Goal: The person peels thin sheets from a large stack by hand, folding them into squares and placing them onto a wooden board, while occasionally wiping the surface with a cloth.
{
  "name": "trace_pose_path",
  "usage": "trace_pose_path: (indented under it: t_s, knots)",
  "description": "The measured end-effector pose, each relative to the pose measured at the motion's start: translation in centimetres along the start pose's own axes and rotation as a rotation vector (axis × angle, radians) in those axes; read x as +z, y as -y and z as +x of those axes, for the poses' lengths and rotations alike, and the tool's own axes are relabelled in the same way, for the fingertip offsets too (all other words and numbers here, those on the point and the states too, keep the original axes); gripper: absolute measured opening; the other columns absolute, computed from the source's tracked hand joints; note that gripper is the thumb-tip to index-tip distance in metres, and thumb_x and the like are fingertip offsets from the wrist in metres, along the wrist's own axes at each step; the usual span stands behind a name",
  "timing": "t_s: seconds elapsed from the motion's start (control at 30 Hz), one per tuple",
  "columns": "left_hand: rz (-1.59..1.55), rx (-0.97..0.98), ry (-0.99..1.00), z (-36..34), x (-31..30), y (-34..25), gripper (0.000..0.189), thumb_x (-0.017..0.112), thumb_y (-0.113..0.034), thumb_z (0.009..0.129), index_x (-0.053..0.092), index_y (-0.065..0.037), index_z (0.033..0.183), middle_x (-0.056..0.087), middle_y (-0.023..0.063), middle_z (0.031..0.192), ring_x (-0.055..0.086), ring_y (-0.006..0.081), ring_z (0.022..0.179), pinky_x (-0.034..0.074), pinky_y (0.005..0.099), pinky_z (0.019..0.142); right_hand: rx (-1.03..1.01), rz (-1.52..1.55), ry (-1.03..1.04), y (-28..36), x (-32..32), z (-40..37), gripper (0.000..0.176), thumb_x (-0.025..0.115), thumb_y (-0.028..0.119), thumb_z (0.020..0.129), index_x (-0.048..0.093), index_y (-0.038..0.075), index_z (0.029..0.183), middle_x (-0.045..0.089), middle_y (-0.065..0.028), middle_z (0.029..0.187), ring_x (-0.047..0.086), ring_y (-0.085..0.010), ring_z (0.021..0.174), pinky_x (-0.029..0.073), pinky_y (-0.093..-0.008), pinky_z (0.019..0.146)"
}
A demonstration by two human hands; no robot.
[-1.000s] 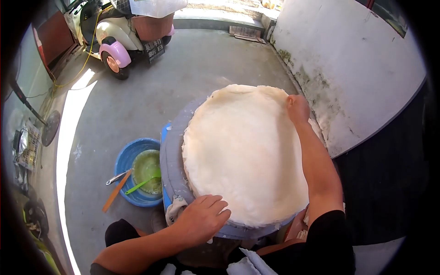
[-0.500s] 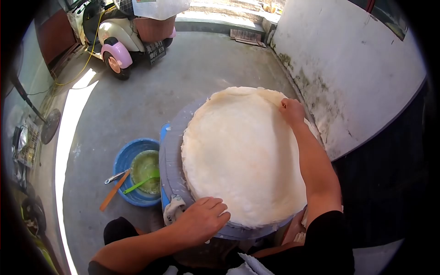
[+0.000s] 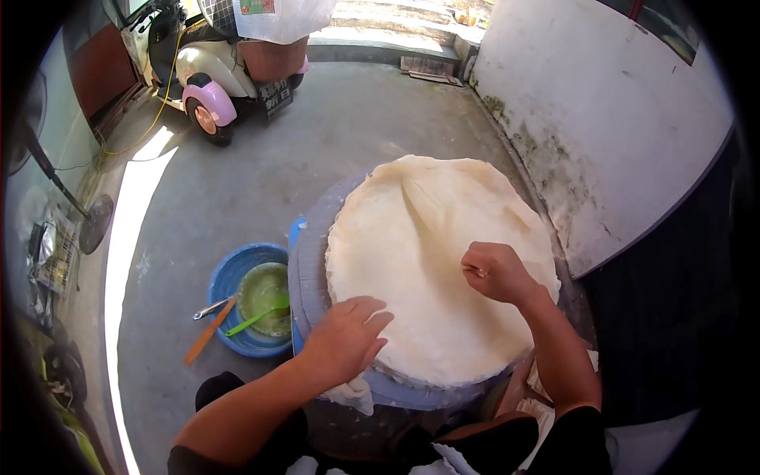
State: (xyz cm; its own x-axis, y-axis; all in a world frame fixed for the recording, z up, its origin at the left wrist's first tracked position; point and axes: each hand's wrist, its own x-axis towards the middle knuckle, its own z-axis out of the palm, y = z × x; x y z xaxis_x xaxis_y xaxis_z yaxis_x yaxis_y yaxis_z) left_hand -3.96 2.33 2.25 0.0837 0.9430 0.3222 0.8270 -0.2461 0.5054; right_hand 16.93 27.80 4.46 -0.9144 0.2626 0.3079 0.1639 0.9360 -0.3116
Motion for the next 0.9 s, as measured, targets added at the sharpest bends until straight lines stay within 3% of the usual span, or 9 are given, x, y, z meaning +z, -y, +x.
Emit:
trace_pose_path:
  t_s: [0.23, 0.33, 0.4, 0.5, 0.53, 0.6, 0.63, 0.7, 0.9]
  knots:
    - [0.206, -0.053, -0.196, 3.9, -0.1, 3.1, 0.064, 0.070, -0.002, 0.079, 0.051, -0.007, 0.139, 0.043, 0.0168, 0.148, 0.044, 0.0372, 0.135, 0.037, 0.0484, 0.113, -0.152, -0.009, 0.083, 10.0, 0.9, -6.4, 0.012, 0.066, 0.005, 0.072, 0.054, 0.006, 0.074, 0.052, -0.0081, 0.073, 0.059, -0.0289, 0.070, 0.049, -0.0420, 0.061]
    - [0.472, 0.089, -0.139, 5.4, 0.6, 4.0, 0.071, 0.062, 0.005, 0.078, 0.046, -0.012, 0.145, 0.036, 0.0158, 0.153, 0.040, 0.0384, 0.139, 0.030, 0.0519, 0.118, -0.207, 0.045, 0.170, 13.4, 0.7, -8.4, 0.014, 0.066, 0.007, 0.071, 0.053, 0.007, 0.076, 0.050, -0.0070, 0.074, 0.057, -0.0271, 0.070, 0.048, -0.0407, 0.062]
    - [0.368, 0.128, -0.164, 5.5, 1.7, 4.4, 0.063, 0.057, 0.009, 0.077, 0.057, -0.013, 0.136, 0.049, 0.0126, 0.144, 0.043, 0.0357, 0.137, 0.024, 0.0544, 0.121, -0.203, 0.048, 0.137, 14.6, 0.6, -9.5, 0.016, 0.066, 0.008, 0.070, 0.052, 0.007, 0.076, 0.049, -0.0067, 0.075, 0.056, -0.0261, 0.070, 0.048, -0.0393, 0.062]
    - [0.353, 0.115, 0.136, 5.4, 1.2, 3.6, 0.015, 0.059, -0.004, 0.083, 0.070, -0.008, 0.093, 0.067, 0.0063, 0.093, 0.061, 0.0264, 0.111, 0.029, 0.0512, 0.120, -0.102, -0.013, 0.042, 14.5, -0.2, -10.8, 0.016, 0.067, 0.007, 0.070, 0.057, 0.006, 0.083, 0.054, -0.0077, 0.081, 0.059, -0.0285, 0.076, 0.049, -0.0404, 0.068]
    - [0.362, 0.128, 0.142, 5.4, 1.0, 3.3, 0.015, 0.059, -0.004, 0.083, 0.070, -0.008, 0.093, 0.067, 0.0063, 0.093, 0.061, 0.0264, 0.111, 0.029, 0.0512, 0.120, -0.095, -0.014, 0.027, 14.3, -0.5, -11.3, 0.016, 0.067, 0.007, 0.070, 0.057, 0.006, 0.083, 0.054, -0.0077, 0.081, 0.059, -0.0285, 0.076, 0.049, -0.0404, 0.068]
    - [0.375, 0.102, 0.174, 5.1, 0.6, 3.0, 0.007, 0.064, -0.010, 0.085, 0.068, -0.008, 0.091, 0.065, 0.0077, 0.090, 0.063, 0.0280, 0.098, 0.043, 0.0462, 0.108, 0.105, -0.156, -0.234, 13.9, -0.8, -12.6, 0.026, 0.067, 0.002, 0.069, 0.063, 0.004, 0.095, 0.061, -0.0089, 0.089, 0.062, -0.0317, 0.086, 0.050, -0.0432, 0.076]
    - [0.380, 0.108, 0.179, 4.7, 0.3, 2.7, 0.007, 0.064, -0.010, 0.085, 0.068, -0.008, 0.091, 0.065, 0.0077, 0.090, 0.063, 0.0280, 0.098, 0.043, 0.0462, 0.108, 0.110, -0.153, -0.242, 13.4, -0.7, -13.7, 0.026, 0.067, 0.002, 0.069, 0.063, 0.004, 0.095, 0.061, -0.0089, 0.089, 0.062, -0.0317, 0.086, 0.050, -0.0432, 0.076]
    - [0.182, -0.034, 0.093, 3.6, -0.2, 1.9, 0.007, 0.068, -0.010, 0.086, 0.066, -0.008, 0.093, 0.065, 0.0095, 0.087, 0.064, 0.0313, 0.090, 0.052, 0.0419, 0.087, 0.275, -0.274, -0.225, 11.5, -0.3, -16.7, 0.036, 0.069, -0.001, 0.068, 0.067, 0.005, 0.103, 0.065, -0.0095, 0.095, 0.063, -0.0339, 0.093, 0.050, -0.0459, 0.082]
    - [0.049, 0.058, 0.026, 1.2, -2.8, -1.9, 0.008, 0.068, -0.009, 0.088, 0.064, -0.005, 0.094, 0.064, 0.0123, 0.089, 0.063, 0.0346, 0.085, 0.051, 0.0399, 0.075, 0.123, -0.144, -0.395, 8.6, -0.4, -20.5, 0.027, 0.069, -0.001, 0.068, 0.072, 0.009, 0.093, 0.069, -0.0107, 0.093, 0.066, -0.0340, 0.092, 0.051, -0.0440, 0.081]
